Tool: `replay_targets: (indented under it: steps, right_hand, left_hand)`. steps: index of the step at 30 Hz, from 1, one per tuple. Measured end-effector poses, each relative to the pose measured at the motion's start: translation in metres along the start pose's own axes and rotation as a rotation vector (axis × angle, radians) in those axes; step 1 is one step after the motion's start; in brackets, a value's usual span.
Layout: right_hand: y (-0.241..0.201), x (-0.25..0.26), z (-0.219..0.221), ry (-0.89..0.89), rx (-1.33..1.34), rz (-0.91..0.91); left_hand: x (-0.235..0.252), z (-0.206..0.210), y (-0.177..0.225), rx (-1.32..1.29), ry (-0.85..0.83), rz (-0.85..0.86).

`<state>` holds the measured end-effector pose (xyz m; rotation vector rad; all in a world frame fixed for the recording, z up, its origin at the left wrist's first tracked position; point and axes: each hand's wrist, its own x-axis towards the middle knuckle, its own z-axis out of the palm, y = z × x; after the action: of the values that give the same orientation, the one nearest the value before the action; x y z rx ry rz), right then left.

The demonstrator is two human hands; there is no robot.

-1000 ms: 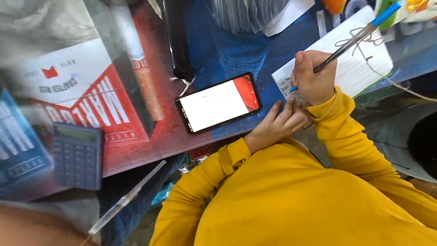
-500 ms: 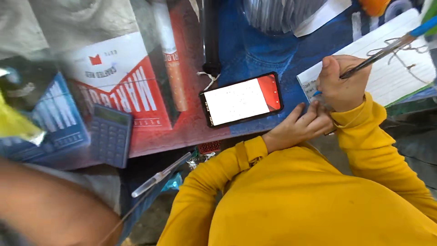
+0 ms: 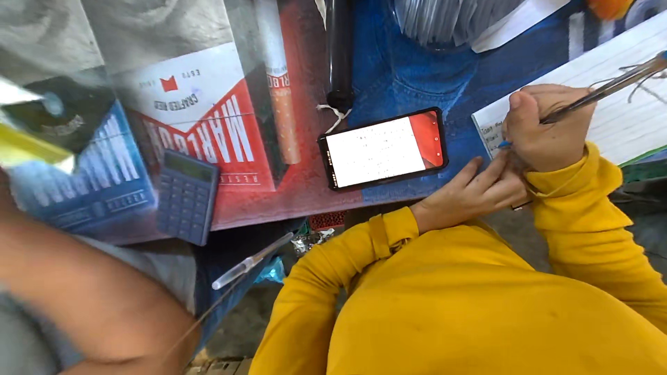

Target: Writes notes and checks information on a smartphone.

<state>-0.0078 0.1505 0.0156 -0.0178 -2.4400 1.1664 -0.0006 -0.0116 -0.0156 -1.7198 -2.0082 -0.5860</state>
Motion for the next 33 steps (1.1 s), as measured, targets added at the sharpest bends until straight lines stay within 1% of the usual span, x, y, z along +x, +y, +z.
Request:
replay_targets:
  steps: [4, 12, 18, 27, 30, 33]
  right_hand:
    - [-0.0003, -0.0001, 0.0003, 0.009, -0.006, -0.012]
    - [-0.0007, 0.0002, 0.0008, -0.017, 0.073, 0.004]
    - [0.0015, 0.0002, -0.0005, -0.032, 0.069, -0.028]
    - [0.0012, -0.0002, 0.0002, -0.023, 0.063, -0.039]
    - [0.0012, -0.0003, 0.0001, -0.021, 0.051, -0.028]
    - [0.0012, -0.0007, -0.0004, -0.023, 0.038, -0.032]
  left_hand:
    - [0.0004, -0.0019, 0.0003, -0.001, -0.021, 0.003]
    - [-0.0005, -0.0013, -0.0001, -0.016, -0.010, 0.004]
    - [0.0013, -0.0049, -0.0013, -0.043, -0.013, -0.001]
    - [-0.0007, 0.0002, 0.0000, 0.026, 0.022, -0.001]
    - [-0.0007, -0.0011, -0.0007, 0.034, 0.000, 0.005]
    - [-0.0015, -0.0023, -0.0007, -0.014, -0.022, 0.001]
